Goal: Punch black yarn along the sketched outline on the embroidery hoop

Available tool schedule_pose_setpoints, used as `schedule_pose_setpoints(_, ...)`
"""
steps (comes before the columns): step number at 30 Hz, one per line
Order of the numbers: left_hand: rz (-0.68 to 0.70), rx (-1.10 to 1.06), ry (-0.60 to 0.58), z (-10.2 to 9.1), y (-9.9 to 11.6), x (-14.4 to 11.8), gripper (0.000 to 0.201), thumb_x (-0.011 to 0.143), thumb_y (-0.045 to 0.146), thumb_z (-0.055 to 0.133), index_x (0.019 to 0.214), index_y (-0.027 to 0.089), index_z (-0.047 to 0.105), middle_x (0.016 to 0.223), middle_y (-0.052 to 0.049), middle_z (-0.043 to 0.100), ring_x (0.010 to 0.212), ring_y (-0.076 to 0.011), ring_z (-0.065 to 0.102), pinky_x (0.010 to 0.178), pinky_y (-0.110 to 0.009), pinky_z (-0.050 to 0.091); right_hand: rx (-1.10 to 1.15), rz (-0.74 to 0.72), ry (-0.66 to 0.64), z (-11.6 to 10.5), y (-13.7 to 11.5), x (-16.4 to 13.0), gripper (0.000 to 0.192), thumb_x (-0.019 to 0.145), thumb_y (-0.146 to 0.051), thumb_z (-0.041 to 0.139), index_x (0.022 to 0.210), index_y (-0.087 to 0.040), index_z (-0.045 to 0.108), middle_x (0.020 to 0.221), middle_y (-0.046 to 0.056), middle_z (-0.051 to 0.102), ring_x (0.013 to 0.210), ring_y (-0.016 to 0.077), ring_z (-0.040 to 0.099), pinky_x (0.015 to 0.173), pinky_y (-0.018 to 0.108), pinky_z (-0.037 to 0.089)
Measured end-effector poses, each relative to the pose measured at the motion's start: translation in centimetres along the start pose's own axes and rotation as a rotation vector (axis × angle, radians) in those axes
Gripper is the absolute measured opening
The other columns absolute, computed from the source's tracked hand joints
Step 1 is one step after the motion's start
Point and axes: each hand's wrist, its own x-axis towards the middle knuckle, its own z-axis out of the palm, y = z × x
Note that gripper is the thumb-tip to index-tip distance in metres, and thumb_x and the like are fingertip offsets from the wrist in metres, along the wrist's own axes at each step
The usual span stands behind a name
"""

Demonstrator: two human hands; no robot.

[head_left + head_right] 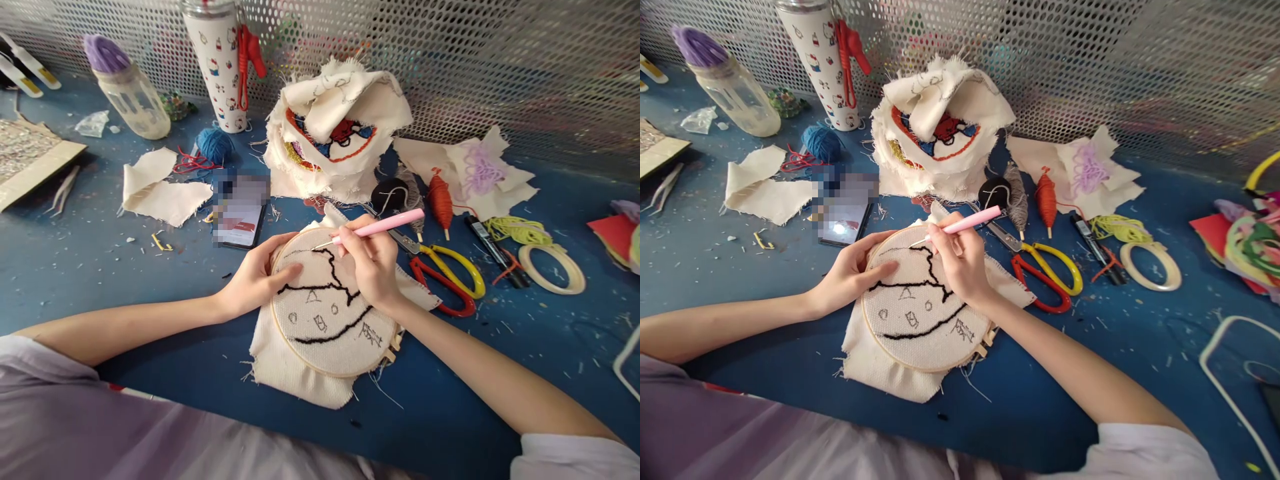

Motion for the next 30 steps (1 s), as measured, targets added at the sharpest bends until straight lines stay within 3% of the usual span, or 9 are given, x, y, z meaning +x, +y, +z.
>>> schedule_pose_setpoints(8, -0.021, -0.034, 0.018, -0.02, 0.09, 0.18, 0.057, 0.080, 0.029, 0.071, 0.130, 0.009, 0.052, 0.123, -0.013, 0.065, 0.111, -0.0256, 0.062, 0.093, -0.036, 0.052, -0.085, -0.063, -0.049, -0.06, 0.02, -0.22, 0.018, 0.094, -0.030, 0.054, 0.078, -0.023, 0.054, 0.066, -0.004, 0.049, 0.062, 0.0109, 0.050, 0.064, 0.030, 0.041)
schedule_pose_setpoints(14, 0.008, -0.009, 0.023, 0.08, 0.50, -0.09, 0.055, 0.080, 0.027, 0.069, 0.130, 0.010, 0.053, 0.119, -0.012, 0.066, 0.106, -0.0235, 0.063, 0.086, -0.031, 0.054, -0.339, -0.451, -0.197, 0.55, -0.08, -0.27, 0.008, 0.090, -0.015, 0.055, 0.091, -0.023, 0.056, 0.079, 0.001, 0.061, 0.075, 0.0159, 0.057, 0.073, 0.036, 0.046)
schedule_pose_setpoints(16, 0.034, 0.008, 0.024, 0.08, 0.57, -0.18, 0.056, 0.080, 0.027, 0.070, 0.130, 0.010, 0.052, 0.120, -0.012, 0.066, 0.105, -0.0229, 0.063, 0.086, -0.030, 0.053, -0.438, -0.508, -0.257, 0.81, -0.13, -0.19, 0.009, 0.089, -0.014, 0.057, 0.090, -0.023, 0.057, 0.078, 0.001, 0.063, 0.076, 0.0170, 0.057, 0.075, 0.037, 0.045)
schedule_pose_setpoints(20, 0.025, -0.010, 0.015, 0.05, 0.56, -0.13, 0.057, 0.080, 0.027, 0.069, 0.131, 0.009, 0.052, 0.121, -0.013, 0.066, 0.107, -0.0237, 0.063, 0.086, -0.030, 0.054, -0.351, -0.352, -0.256, 0.75, -0.13, -0.16, 0.005, 0.090, -0.018, 0.057, 0.087, -0.022, 0.058, 0.080, 0.001, 0.062, 0.079, 0.0158, 0.058, 0.074, 0.035, 0.044)
schedule_pose_setpoints(24, -0.002, -0.020, 0.018, 0.06, 0.52, 0.15, 0.055, 0.080, 0.027, 0.069, 0.130, 0.010, 0.053, 0.124, -0.013, 0.065, 0.112, -0.0257, 0.062, 0.089, -0.032, 0.054, -0.036, -0.108, -0.084, 0.23, 0.21, -0.21, 0.008, 0.092, -0.024, 0.055, 0.086, -0.023, 0.058, 0.072, -0.002, 0.054, 0.067, 0.0119, 0.052, 0.066, 0.030, 0.042)
schedule_pose_setpoints(30, -0.007, -0.018, 0.016, 0.04, 0.48, 0.25, 0.056, 0.079, 0.026, 0.070, 0.130, 0.010, 0.053, 0.126, -0.013, 0.065, 0.115, -0.0261, 0.061, 0.094, -0.034, 0.053, 0.117, -0.064, -0.025, 0.11, 0.58, -0.03, 0.014, 0.092, -0.027, 0.056, 0.078, -0.023, 0.056, 0.068, -0.002, 0.050, 0.071, 0.0138, 0.053, 0.073, 0.032, 0.044)
